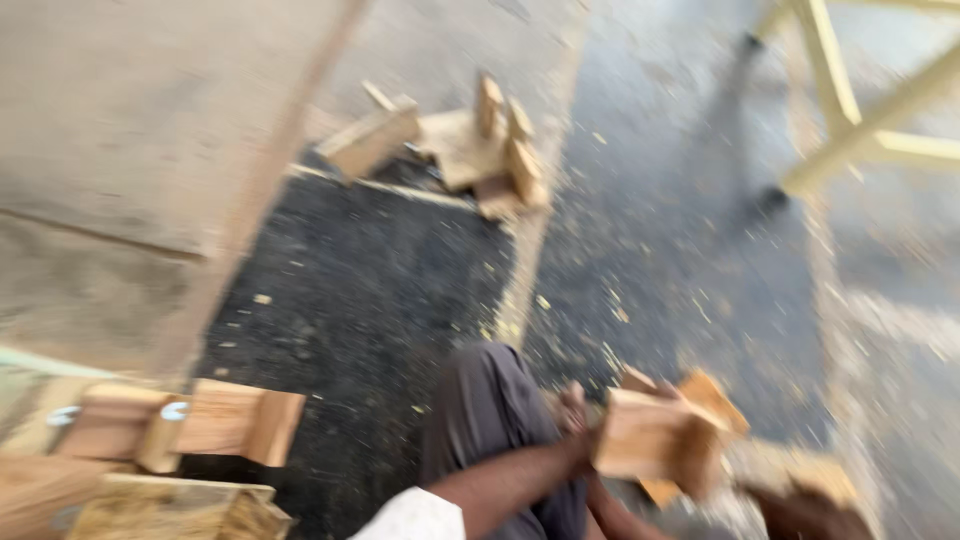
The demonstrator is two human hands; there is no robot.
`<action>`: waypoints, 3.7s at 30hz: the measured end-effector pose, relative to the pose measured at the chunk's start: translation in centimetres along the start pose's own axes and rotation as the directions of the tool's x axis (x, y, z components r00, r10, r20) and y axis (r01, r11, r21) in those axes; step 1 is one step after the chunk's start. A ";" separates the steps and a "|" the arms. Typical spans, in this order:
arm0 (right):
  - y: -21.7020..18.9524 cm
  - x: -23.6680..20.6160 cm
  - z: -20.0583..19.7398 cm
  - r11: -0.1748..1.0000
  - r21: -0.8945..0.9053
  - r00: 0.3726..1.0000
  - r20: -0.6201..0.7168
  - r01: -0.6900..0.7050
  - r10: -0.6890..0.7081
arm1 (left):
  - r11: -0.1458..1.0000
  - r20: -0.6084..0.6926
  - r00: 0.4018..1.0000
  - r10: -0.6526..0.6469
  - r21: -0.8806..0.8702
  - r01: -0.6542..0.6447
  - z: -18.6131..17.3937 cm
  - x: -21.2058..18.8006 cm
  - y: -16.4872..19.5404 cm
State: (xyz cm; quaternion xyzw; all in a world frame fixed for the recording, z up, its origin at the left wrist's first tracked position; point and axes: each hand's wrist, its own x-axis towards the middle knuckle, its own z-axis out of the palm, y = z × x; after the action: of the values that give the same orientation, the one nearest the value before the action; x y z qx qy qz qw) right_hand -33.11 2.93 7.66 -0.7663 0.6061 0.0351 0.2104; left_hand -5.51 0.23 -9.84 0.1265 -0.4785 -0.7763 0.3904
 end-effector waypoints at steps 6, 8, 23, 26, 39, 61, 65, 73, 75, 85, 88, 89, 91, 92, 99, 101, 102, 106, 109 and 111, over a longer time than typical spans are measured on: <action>-2.5 5.5 -6.4 0.987 0.117 0.927 0.347 0.109 -0.143 | 0.981 -0.040 0.996 0.077 -0.175 -0.083 1.9 -1.1 -4.6; -5.8 8.7 -6.6 1.000 0.009 0.889 0.457 -0.028 0.021 | 0.788 -0.015 0.899 0.438 0.488 -0.376 2.3 -1.5 -4.7; -10.4 4.7 -10.1 0.987 -0.036 0.953 0.267 0.156 -0.141 | 0.680 0.018 0.904 0.426 0.653 -0.334 1.8 -0.8 -2.3; -9.7 0.3 -8.0 0.996 0.009 0.994 -0.057 0.090 -0.089 | 0.483 0.083 0.871 0.484 0.805 -0.345 1.9 -0.7 -1.9; -9.3 -4.6 1.9 0.953 -0.271 0.837 -0.484 0.135 -0.256 | 0.970 -0.023 0.972 0.234 -0.067 -0.235 2.2 -0.5 -3.5; -8.1 -4.7 1.5 0.927 -0.339 0.902 -0.331 0.162 -0.279 | 0.329 0.193 0.812 0.551 0.844 -0.424 2.1 -0.4 -2.9; -8.3 -5.1 2.4 0.928 -0.332 0.887 -0.361 0.166 -0.288 | 0.466 0.120 0.866 0.485 0.802 -0.373 2.2 -0.7 -2.6; -8.7 -5.7 2.3 0.958 -0.226 0.869 -0.420 0.179 -0.261 | 0.719 0.023 0.896 0.443 0.588 -0.370 1.8 -1.7 -2.6; -8.6 -5.4 1.8 0.962 -0.224 0.868 -0.435 0.156 -0.241 | 0.913 -0.020 0.950 0.312 0.284 -0.294 1.9 -1.4 -2.8; -10.5 -3.4 1.4 0.954 -0.253 0.879 -0.404 0.158 -0.253 | 0.970 -0.036 0.973 0.229 -0.074 -0.231 1.9 -1.4 -2.9; -10.9 -3.4 1.1 0.955 -0.253 0.884 -0.398 0.152 -0.246 | 0.970 -0.023 0.970 0.243 0.005 -0.243 1.9 -1.2 -2.8; -11.0 -3.4 1.0 0.956 -0.249 0.883 -0.398 0.155 -0.247 | 0.969 -0.027 0.968 0.248 0.022 -0.247 1.9 -1.1 -2.9; -11.1 -3.3 0.8 0.952 -0.256 0.885 -0.388 0.166 -0.258 | 0.967 -0.032 0.968 0.251 0.044 -0.249 1.9 -1.1 -2.9; -11.1 -3.3 0.8 0.951 -0.261 0.885 -0.387 0.165 -0.259 | 0.967 -0.028 0.967 0.252 0.055 -0.251 1.9 -1.1 -3.0; -11.2 -3.7 1.6 0.938 -0.321 0.934 -0.277 0.132 -0.227 | 0.948 -0.052 0.958 0.283 0.169 -0.271 1.9 -0.8 -3.4; -11.4 -4.5 2.4 0.911 -0.401 0.964 -0.189 0.097 -0.186 | 0.941 -0.079 0.954 0.288 0.207 -0.267 1.9 -0.8 -3.4; -11.4 -5.3 2.6 0.933 -0.346 0.970 -0.172 0.103 -0.171 | 0.937 -0.093 0.952 0.291 0.228 -0.264 1.9 -0.9 -3.5; -10.1 -7.4 2.8 0.983 -0.092 0.951 -0.253 0.161 -0.180 | 0.855 -0.213 0.944 0.251 0.506 -0.113 1.2 -2.3 -4.0; -7.0 -6.6 0.5 0.989 0.124 0.973 -0.226 0.083 -0.053 | 0.660 -0.377 0.920 0.109 0.719 0.217 0.3 -4.1 -4.4; -4.7 -3.5 -1.9 0.984 0.175 0.990 -0.139 0.045 -0.021 | 0.605 -0.428 0.902 0.061 0.734 0.308 0.1 -4.6 -4.2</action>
State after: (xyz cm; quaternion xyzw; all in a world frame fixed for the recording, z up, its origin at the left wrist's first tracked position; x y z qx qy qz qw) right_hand -30.04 6.29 11.83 -0.7550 0.6069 -0.0750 0.2365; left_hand -4.55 4.61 -14.17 0.4786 -0.6664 -0.4672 0.3297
